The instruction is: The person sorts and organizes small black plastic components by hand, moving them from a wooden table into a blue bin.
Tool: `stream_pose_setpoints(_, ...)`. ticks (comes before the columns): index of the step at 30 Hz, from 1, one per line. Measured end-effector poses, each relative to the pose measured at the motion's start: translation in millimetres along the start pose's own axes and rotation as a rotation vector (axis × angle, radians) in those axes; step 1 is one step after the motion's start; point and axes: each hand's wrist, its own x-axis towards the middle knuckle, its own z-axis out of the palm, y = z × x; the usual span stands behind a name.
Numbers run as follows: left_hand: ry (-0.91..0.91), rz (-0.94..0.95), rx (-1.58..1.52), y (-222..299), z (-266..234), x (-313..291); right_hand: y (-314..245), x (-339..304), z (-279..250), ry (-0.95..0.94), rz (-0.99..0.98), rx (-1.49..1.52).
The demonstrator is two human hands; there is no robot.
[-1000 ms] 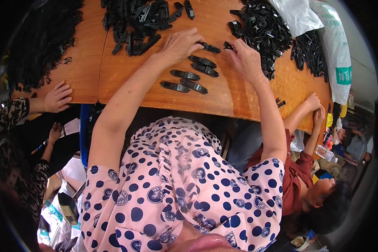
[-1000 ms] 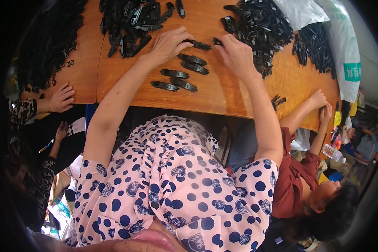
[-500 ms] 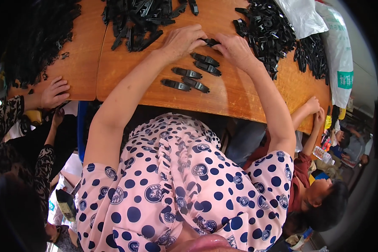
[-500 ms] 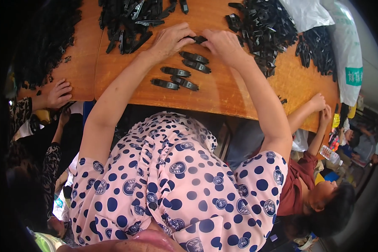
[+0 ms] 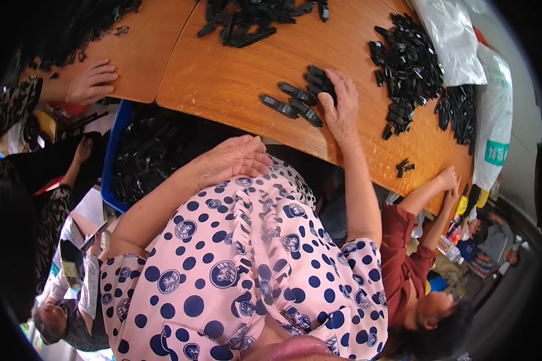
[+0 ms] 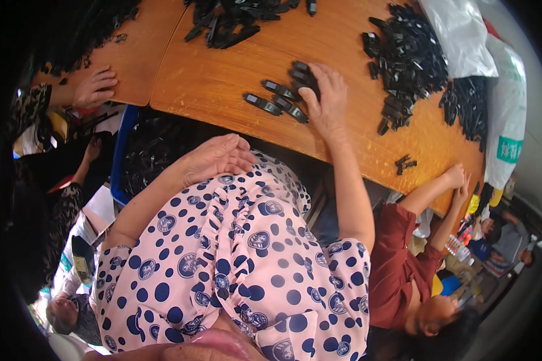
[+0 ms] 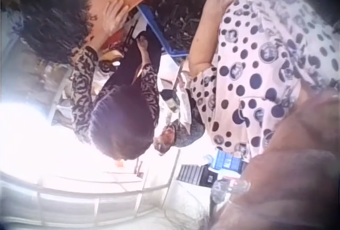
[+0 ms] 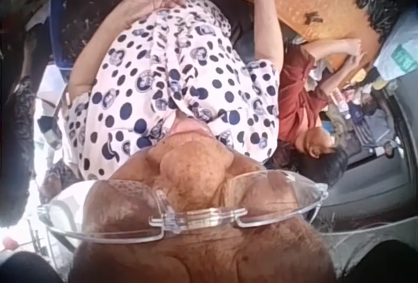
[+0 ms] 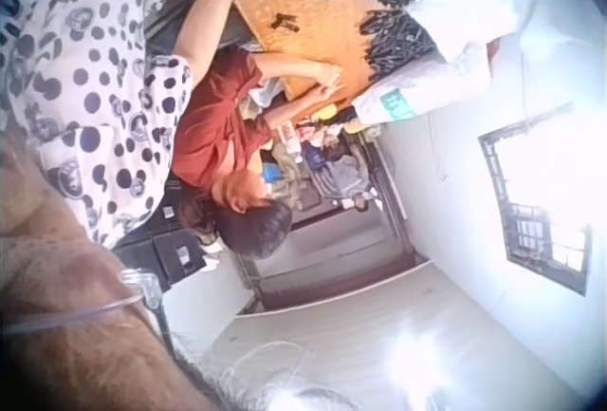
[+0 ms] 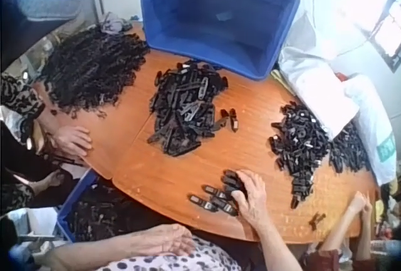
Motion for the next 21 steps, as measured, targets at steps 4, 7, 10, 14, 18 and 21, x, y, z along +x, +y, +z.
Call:
stream_pose_setpoints(4,-0.04,-0.126,-0.668,2.8,0.0,20.9,-38.9,-1.2,31.1,0.003,0.051,-0.049)
stream_pose_setpoints(7,-0.109,-0.121,-0.812,4.0,15.6,15.3,-60.4,1.2,49.7,-0.012,0.031,-0.016)
stream_pose_setpoints(10,-0.131,-0.073,-0.957,-2.7,3.9,23.4,-89.8,3.3,69.8,-0.023,0.013,0.068)
stream_pose_setpoints(14,-0.232,0.113,-1.059,-22.1,-25.3,18.8,-123.9,10.8,94.7,-0.151,-0.063,0.0)
stream_pose_setpoints(18,-0.119,0.433,-1.106,-49.4,-54.8,-22.9,-177.0,24.7,138.1,-0.219,-0.34,0.168)
stream_pose_setpoints(21,-0.051,0.68,-1.182,-70.9,-80.0,-51.3,-218.8,34.9,164.1,-0.321,-0.542,0.26)
